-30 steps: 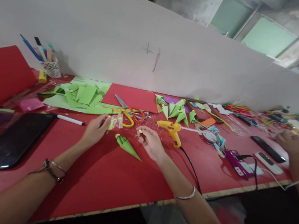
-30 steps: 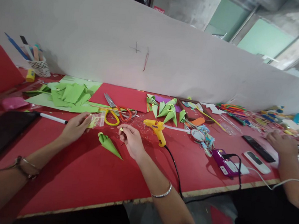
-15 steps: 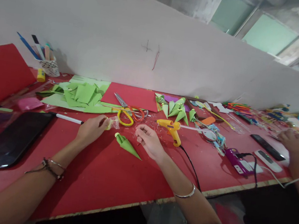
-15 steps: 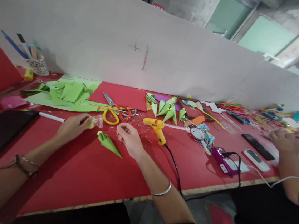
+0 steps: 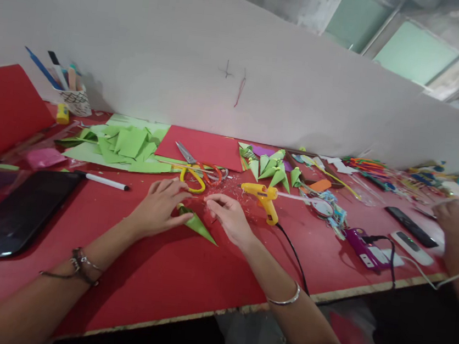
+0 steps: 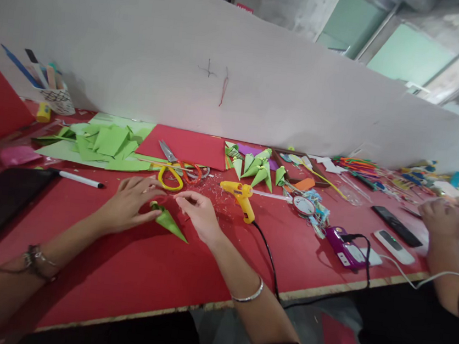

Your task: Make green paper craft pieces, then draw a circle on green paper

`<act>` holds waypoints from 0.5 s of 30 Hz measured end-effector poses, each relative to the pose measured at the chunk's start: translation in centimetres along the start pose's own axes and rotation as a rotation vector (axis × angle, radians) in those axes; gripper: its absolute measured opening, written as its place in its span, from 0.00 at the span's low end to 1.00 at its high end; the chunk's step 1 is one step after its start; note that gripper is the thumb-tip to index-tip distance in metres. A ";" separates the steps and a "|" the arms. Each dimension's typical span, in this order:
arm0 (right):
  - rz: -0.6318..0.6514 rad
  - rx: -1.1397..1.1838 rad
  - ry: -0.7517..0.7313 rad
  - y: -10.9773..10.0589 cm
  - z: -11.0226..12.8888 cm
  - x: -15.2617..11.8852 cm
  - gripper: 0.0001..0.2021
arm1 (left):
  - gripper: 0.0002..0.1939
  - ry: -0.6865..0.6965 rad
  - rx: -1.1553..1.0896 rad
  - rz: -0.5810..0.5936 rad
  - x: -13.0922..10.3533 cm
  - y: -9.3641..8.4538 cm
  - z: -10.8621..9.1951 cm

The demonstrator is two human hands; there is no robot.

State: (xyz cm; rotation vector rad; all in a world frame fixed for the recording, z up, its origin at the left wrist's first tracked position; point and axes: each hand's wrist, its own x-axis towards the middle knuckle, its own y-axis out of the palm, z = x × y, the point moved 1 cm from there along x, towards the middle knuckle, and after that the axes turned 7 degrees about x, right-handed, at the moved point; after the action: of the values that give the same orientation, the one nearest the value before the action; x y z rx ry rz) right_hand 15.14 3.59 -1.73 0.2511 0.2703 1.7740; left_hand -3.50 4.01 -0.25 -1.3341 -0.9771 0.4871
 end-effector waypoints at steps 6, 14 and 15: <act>-0.018 -0.052 0.007 0.3 0.4 -0.2 0.09 | 0.20 0.028 -0.103 0.085 -0.3 0.7 -0.8; 0.012 -0.347 -0.066 0.0 -0.1 -0.1 0.09 | 0.18 -0.154 -0.503 0.100 0.2 0.6 -0.2; 0.015 -0.355 -0.066 0.0 -0.2 -0.1 0.09 | 0.18 -0.183 -0.574 0.088 0.3 0.5 -0.2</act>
State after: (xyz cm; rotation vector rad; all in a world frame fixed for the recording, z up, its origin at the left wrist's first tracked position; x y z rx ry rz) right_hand 15.12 3.49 -1.92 0.0564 -0.0951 1.7895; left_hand -3.08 4.22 -0.68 -1.8747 -1.2719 0.4139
